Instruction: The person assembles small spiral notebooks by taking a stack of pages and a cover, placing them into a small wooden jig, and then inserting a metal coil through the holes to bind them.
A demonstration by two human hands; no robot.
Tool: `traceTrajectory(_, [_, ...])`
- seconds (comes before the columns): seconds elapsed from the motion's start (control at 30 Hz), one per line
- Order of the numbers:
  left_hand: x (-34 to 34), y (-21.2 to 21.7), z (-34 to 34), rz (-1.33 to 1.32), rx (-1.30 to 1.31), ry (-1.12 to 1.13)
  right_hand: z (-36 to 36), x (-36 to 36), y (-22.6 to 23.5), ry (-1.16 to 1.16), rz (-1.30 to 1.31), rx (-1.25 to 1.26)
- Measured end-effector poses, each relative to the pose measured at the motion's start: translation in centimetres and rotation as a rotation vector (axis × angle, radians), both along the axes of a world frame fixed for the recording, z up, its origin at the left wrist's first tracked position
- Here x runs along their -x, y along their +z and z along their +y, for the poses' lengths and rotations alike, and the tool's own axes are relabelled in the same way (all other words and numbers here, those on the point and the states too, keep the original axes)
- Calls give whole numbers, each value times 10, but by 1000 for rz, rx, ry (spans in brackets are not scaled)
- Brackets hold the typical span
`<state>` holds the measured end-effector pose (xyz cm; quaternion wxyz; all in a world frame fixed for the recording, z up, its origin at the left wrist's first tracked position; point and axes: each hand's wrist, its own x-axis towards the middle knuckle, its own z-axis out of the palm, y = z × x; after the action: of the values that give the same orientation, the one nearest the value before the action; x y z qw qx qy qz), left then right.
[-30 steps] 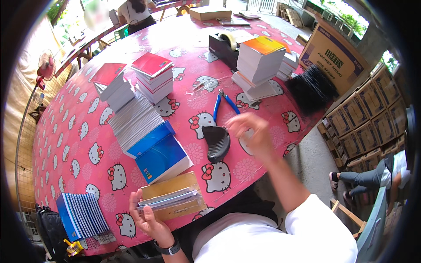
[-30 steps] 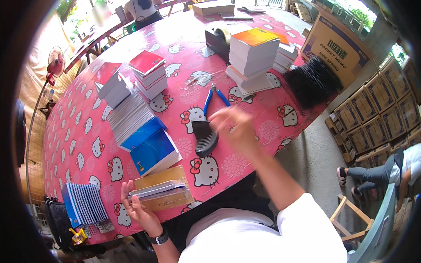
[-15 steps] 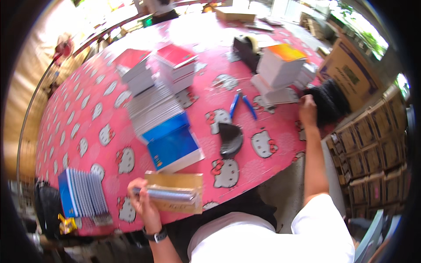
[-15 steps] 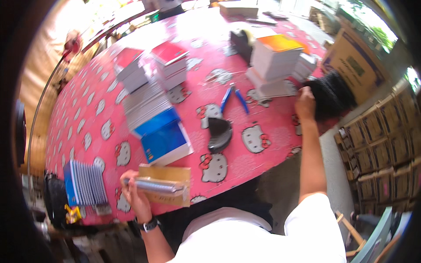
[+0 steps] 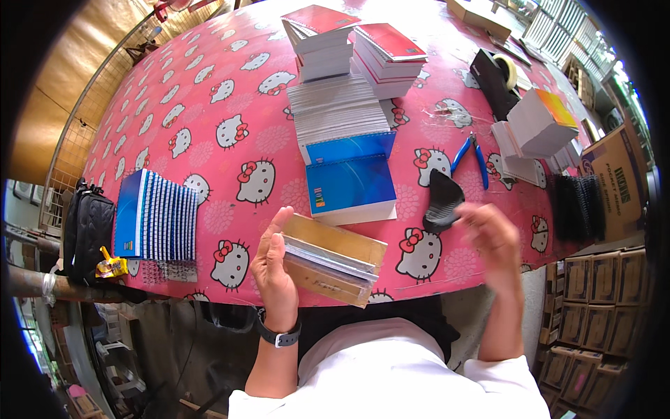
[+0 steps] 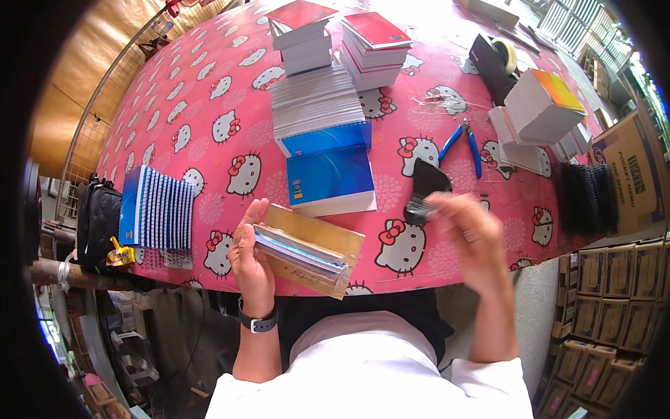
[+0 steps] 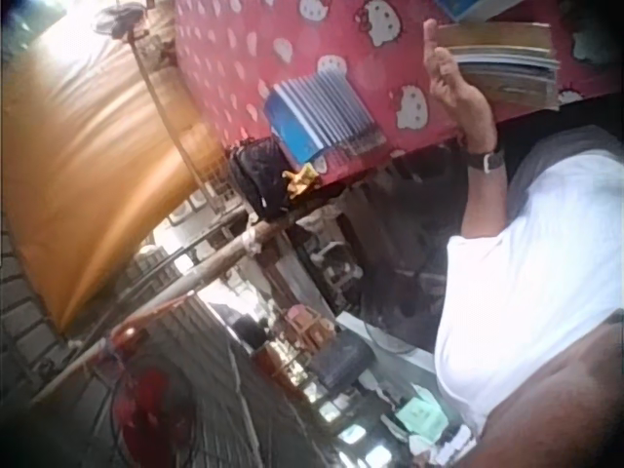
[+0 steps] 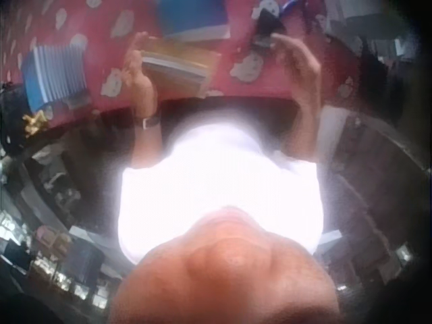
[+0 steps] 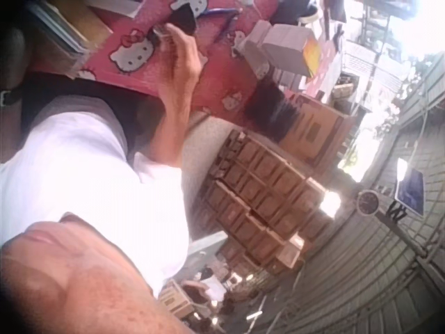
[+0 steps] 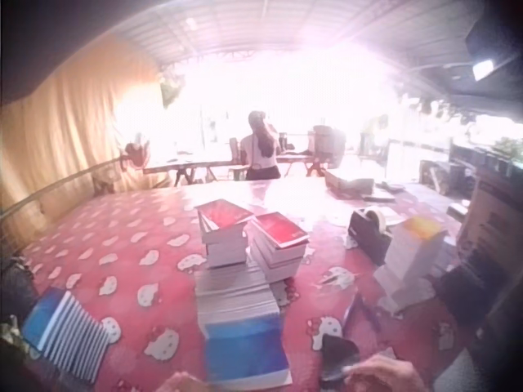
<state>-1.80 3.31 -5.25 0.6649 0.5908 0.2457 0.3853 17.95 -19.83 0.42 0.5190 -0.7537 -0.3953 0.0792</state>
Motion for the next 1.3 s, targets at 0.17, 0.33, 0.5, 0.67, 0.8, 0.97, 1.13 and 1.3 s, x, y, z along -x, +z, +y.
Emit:
traceTrajectory(0.17, [2,9,-12,159,-490,179,27,45,-20,265,208,-13])
traceTrajectory(0.33, [2,31,-31,276,-1070,-86,35,52,-19,258,82,10])
traceTrajectory(0.5, [-2,23,-33,222,-1024,-145,40,57,-12,303,20,7])
traceTrajectory(0.67, [-3,22,-35,194,-1029,-112,40,53,-6,433,24,125])
traceTrajectory(0.8, [-3,21,-34,176,-1039,-115,41,55,-10,374,127,117])
traceTrajectory(0.97, [-1,19,-34,163,-1041,-111,41,52,-10,434,163,124])
traceTrajectory(1.13, [-3,22,-36,167,-1061,-86,39,51,-9,456,169,178])
traceTrajectory(1.3, [-7,24,-55,197,-1026,-26,39,47,2,469,-98,182])
